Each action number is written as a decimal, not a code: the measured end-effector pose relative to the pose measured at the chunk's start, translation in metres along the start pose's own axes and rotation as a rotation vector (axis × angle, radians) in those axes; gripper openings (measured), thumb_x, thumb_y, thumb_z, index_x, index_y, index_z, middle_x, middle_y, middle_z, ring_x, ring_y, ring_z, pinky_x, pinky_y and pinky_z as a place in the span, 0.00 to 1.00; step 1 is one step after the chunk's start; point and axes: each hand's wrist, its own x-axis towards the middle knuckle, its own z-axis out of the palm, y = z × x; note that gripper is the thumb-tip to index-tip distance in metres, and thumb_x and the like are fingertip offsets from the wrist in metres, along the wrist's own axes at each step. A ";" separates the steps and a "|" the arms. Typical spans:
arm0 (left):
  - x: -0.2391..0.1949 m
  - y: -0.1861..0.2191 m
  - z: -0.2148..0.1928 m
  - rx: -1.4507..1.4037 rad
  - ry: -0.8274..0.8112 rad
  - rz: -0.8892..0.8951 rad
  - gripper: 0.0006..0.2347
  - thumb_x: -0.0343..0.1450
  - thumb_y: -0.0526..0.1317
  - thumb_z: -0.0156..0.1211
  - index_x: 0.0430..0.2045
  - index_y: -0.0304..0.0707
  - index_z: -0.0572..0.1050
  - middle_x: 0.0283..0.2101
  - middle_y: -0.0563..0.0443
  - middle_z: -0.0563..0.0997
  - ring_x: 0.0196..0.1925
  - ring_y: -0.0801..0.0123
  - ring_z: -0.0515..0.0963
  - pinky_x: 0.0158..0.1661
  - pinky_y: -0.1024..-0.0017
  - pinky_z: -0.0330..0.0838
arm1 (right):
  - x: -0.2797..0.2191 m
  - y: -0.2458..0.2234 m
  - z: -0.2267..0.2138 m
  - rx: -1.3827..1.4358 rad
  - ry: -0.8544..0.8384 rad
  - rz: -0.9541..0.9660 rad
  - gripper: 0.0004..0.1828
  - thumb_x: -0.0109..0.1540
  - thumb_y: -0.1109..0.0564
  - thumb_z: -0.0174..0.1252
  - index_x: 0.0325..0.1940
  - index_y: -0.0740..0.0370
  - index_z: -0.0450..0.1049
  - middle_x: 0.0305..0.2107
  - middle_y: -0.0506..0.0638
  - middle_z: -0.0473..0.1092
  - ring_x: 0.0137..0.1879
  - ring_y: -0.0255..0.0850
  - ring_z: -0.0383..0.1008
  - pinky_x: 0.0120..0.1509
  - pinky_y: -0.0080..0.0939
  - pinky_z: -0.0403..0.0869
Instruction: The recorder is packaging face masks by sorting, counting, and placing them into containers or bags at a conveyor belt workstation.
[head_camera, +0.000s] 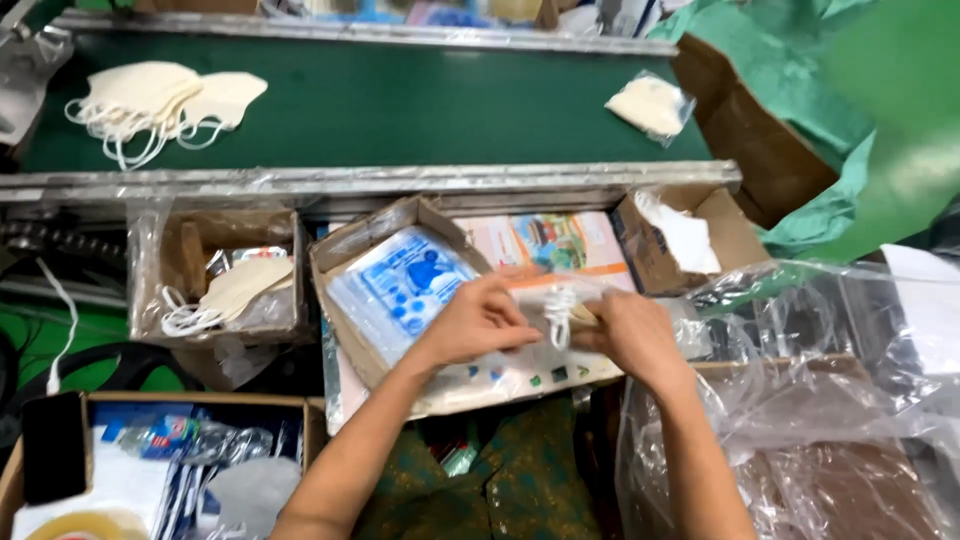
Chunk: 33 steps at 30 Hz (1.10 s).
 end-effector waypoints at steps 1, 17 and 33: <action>0.000 0.017 -0.003 -0.014 0.048 -0.069 0.31 0.62 0.36 0.74 0.62 0.41 0.70 0.31 0.43 0.85 0.31 0.69 0.85 0.35 0.70 0.80 | -0.005 -0.002 -0.017 0.052 -0.015 0.030 0.18 0.50 0.42 0.71 0.38 0.52 0.82 0.32 0.57 0.76 0.42 0.55 0.77 0.47 0.56 0.72; 0.039 -0.053 0.037 0.326 0.019 0.091 0.21 0.60 0.38 0.75 0.47 0.32 0.81 0.42 0.44 0.87 0.43 0.70 0.84 0.46 0.72 0.76 | -0.012 0.016 -0.010 -0.153 -0.164 -0.098 0.15 0.49 0.47 0.72 0.36 0.52 0.83 0.32 0.53 0.77 0.45 0.52 0.76 0.45 0.51 0.73; 0.024 -0.052 0.064 -0.278 0.020 -0.089 0.29 0.68 0.25 0.63 0.68 0.33 0.66 0.48 0.42 0.83 0.46 0.72 0.82 0.46 0.77 0.77 | -0.053 0.014 -0.011 0.053 0.858 -0.231 0.12 0.56 0.54 0.73 0.43 0.49 0.83 0.36 0.44 0.72 0.46 0.44 0.69 0.50 0.47 0.64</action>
